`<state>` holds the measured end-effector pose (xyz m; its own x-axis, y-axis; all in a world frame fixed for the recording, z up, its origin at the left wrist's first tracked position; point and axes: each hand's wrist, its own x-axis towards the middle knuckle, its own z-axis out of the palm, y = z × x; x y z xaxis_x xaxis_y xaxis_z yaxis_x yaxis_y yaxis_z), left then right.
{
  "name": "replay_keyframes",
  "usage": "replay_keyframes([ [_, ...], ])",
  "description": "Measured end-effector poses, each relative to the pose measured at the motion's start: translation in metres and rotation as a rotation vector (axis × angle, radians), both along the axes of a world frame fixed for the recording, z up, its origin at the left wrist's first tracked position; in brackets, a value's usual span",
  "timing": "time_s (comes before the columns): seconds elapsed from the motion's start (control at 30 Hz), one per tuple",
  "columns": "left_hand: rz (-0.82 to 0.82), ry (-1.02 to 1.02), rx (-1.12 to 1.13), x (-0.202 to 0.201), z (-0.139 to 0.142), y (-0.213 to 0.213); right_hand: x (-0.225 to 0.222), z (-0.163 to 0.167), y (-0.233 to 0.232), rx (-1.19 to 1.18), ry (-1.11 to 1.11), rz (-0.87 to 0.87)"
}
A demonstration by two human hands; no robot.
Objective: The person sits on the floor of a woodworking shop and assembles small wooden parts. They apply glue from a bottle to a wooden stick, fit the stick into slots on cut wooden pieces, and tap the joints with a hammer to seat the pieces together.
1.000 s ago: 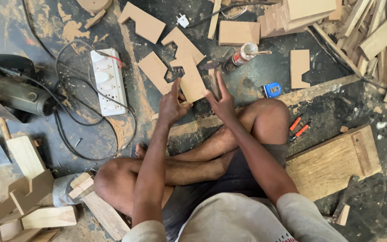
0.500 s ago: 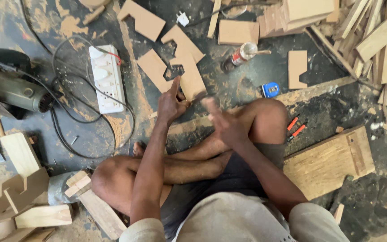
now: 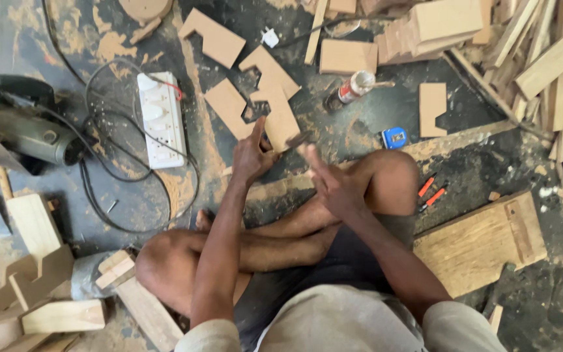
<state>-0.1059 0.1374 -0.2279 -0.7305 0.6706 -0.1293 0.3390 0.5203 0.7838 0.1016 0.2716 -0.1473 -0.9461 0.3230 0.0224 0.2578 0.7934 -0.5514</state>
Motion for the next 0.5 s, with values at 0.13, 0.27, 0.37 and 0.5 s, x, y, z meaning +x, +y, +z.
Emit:
replay_keyframes([
  [0.13, 0.006, -0.01, 0.014, 0.003, 0.0, -0.005, 0.004, -0.001, -0.005, 0.086, 0.521, -0.021],
  [0.27, 0.009, 0.021, 0.03, 0.001, 0.003, -0.002, -0.008, -0.002, 0.0, 0.093, -0.001, -0.024],
  [0.37, 0.024, 0.004, 0.024, 0.0, 0.004, -0.002, -0.006, 0.006, 0.001, -0.014, 0.053, -0.054],
  [0.5, 0.002, -0.01, 0.003, 0.003, 0.004, -0.005, -0.005, 0.015, -0.008, 0.141, 0.637, -0.032],
])
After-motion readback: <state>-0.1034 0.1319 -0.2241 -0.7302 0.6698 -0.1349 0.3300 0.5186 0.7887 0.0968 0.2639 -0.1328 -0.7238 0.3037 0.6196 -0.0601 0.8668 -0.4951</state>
